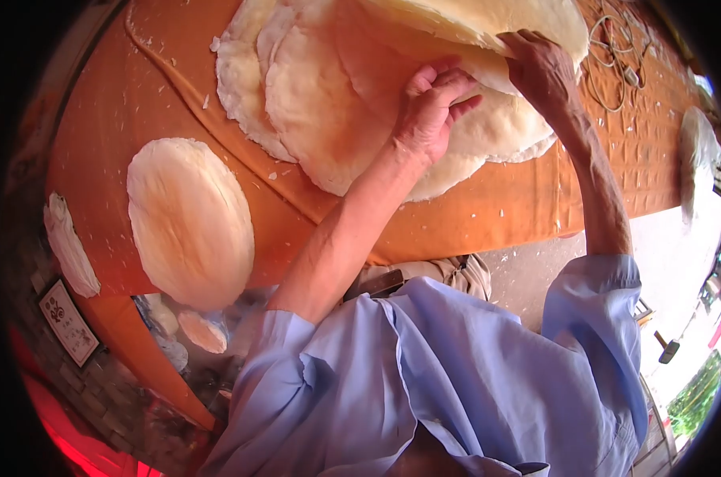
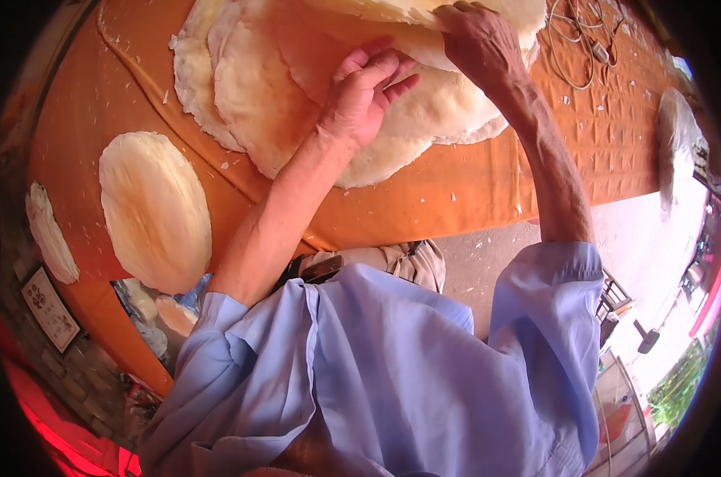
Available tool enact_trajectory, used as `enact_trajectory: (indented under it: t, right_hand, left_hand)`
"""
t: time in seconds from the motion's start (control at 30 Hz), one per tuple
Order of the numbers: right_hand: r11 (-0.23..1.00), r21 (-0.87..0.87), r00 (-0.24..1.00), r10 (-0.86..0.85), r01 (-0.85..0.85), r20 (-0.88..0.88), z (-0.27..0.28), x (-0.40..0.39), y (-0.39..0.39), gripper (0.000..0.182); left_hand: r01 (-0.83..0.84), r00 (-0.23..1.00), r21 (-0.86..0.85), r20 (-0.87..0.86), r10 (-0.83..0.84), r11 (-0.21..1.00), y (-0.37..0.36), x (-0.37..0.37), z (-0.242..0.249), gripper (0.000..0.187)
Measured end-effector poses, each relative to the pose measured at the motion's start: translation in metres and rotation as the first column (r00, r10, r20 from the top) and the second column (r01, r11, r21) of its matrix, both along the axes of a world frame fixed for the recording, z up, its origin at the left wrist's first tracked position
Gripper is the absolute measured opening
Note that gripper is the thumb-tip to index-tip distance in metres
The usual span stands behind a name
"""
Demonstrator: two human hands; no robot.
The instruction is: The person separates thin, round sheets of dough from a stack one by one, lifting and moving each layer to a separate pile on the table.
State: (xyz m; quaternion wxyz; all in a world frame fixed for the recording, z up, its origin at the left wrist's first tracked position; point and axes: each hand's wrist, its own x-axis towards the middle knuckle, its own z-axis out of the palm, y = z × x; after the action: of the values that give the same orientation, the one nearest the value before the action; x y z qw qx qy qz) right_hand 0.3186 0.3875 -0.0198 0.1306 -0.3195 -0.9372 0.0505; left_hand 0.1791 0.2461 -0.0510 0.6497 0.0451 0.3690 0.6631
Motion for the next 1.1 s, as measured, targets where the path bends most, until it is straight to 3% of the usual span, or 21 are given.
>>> enact_trajectory:
  t: [0.03, 0.13, 0.17, 0.27, 0.37, 0.4, 0.43, 0.47, 0.5, 0.53, 0.63, 0.7, 0.73, 0.8, 0.87, 0.9, 0.93, 1.0, 1.03, 1.1]
  right_hand:
    - [0.996, -0.075, 0.996, -0.038, 0.044, 0.078, 0.002, 0.000, 0.000, 0.030]
    - [0.994, 0.066, 0.991, 0.097, -0.091, -0.093, -0.002, -0.001, -0.024, 0.033]
    - [0.989, 0.105, 0.988, 0.113, -0.102, -0.103, -0.009, 0.002, -0.028, 0.046]
    - [0.973, 0.231, 0.990, 0.041, -0.009, -0.136, -0.028, 0.002, -0.025, 0.037]
    - [0.999, 0.029, 0.999, -0.038, 0.037, 0.027, -0.024, 0.002, -0.006, 0.043]
    - [0.997, 0.083, 1.000, -0.009, 0.007, 0.015, -0.021, 0.005, 0.010, 0.037]
    - [0.989, 0.143, 0.999, -0.020, 0.024, -0.026, -0.011, 0.013, 0.032, 0.032]
    - [0.936, 0.182, 0.947, -0.316, 0.302, 0.056, 0.026, 0.002, 0.035, 0.027]
    - [0.905, 0.158, 0.908, -0.410, 0.394, 0.083, 0.074, -0.017, 0.036, 0.026]
    - [0.905, 0.069, 0.902, -0.425, 0.421, 0.076, 0.123, -0.024, 0.021, 0.039]
    - [0.937, 0.259, 0.972, -0.216, 0.233, -0.093, 0.103, -0.001, 0.013, 0.025]
    - [0.945, 0.308, 0.988, -0.072, 0.111, -0.135, 0.084, -0.010, -0.011, 0.028]
    - [0.986, 0.077, 0.989, -0.148, 0.146, 0.015, 0.076, -0.014, -0.020, 0.028]
    - [0.992, 0.025, 0.990, -0.126, 0.124, 0.061, 0.077, -0.014, -0.032, 0.028]
    - [0.976, 0.046, 0.975, -0.209, 0.213, -0.076, 0.095, 0.000, -0.035, 0.026]
    - [0.914, 0.072, 0.913, -0.403, 0.399, 0.062, 0.128, -0.006, -0.047, 0.030]
    - [0.814, 0.082, 0.808, -0.581, 0.575, 0.094, 0.162, -0.018, -0.063, 0.035]
    - [0.897, 0.130, 0.893, -0.386, 0.422, -0.233, 0.167, 0.008, -0.048, 0.035]
    - [0.901, 0.102, 0.886, -0.387, 0.423, -0.256, 0.170, 0.010, -0.046, 0.033]
    - [0.900, 0.107, 0.890, -0.388, 0.422, -0.238, 0.177, 0.013, -0.032, 0.029]
  left_hand:
    - [-0.001, 1.000, 0.014, 0.002, 0.001, 1.000, 0.001, 0.000, -0.002, 0.029]
    - [0.000, 1.000, 0.082, -0.002, 0.000, 0.997, 0.008, -0.003, -0.004, 0.023]
    - [0.002, 1.000, 0.102, -0.002, -0.001, 0.995, 0.008, -0.005, -0.003, 0.021]
    - [0.006, 1.000, 0.109, -0.031, -0.003, 0.994, 0.014, -0.009, 0.001, 0.020]
    - [0.042, 0.998, 0.083, -0.058, -0.037, 0.996, 0.011, -0.016, 0.001, 0.021]
    - [0.056, 0.996, 0.072, -0.072, -0.051, 0.996, 0.008, -0.020, 0.004, 0.022]
    - [0.054, 0.991, -0.032, -0.118, -0.057, 0.998, 0.002, -0.023, 0.008, 0.027]
    - [0.068, 0.983, -0.086, -0.166, -0.082, 0.994, -0.006, -0.027, 0.009, 0.029]
    - [0.079, 0.971, -0.142, -0.212, -0.108, 0.987, -0.016, -0.032, 0.008, 0.032]
    - [0.085, 0.958, -0.200, -0.252, -0.135, 0.976, -0.026, -0.035, 0.007, 0.034]
    - [0.044, 0.966, -0.222, -0.239, -0.098, 0.974, -0.035, -0.040, 0.005, 0.039]
    - [0.029, 0.970, -0.193, -0.230, -0.074, 0.981, -0.031, -0.042, 0.005, 0.041]
    - [0.032, 0.969, -0.175, -0.234, -0.073, 0.984, -0.026, -0.043, 0.007, 0.042]
    - [-0.024, 0.953, -0.151, -0.301, -0.023, 0.988, -0.020, -0.046, 0.009, 0.043]
    - [-0.133, 0.905, -0.130, -0.420, 0.067, 0.982, -0.016, -0.047, 0.010, 0.040]
    - [-0.177, 0.889, -0.111, -0.445, 0.110, 0.978, -0.014, -0.055, 0.006, 0.033]
    - [-0.227, 0.876, -0.093, -0.456, 0.161, 0.970, -0.008, -0.063, 0.007, 0.031]
    - [-0.296, 0.858, -0.022, -0.445, 0.256, 0.955, 0.001, -0.083, 0.001, 0.028]
    - [-0.312, 0.857, 0.035, -0.421, 0.297, 0.949, 0.006, -0.096, -0.007, 0.027]
    - [-0.189, 0.928, 0.134, -0.301, 0.222, 0.973, 0.015, -0.104, 0.005, 0.030]
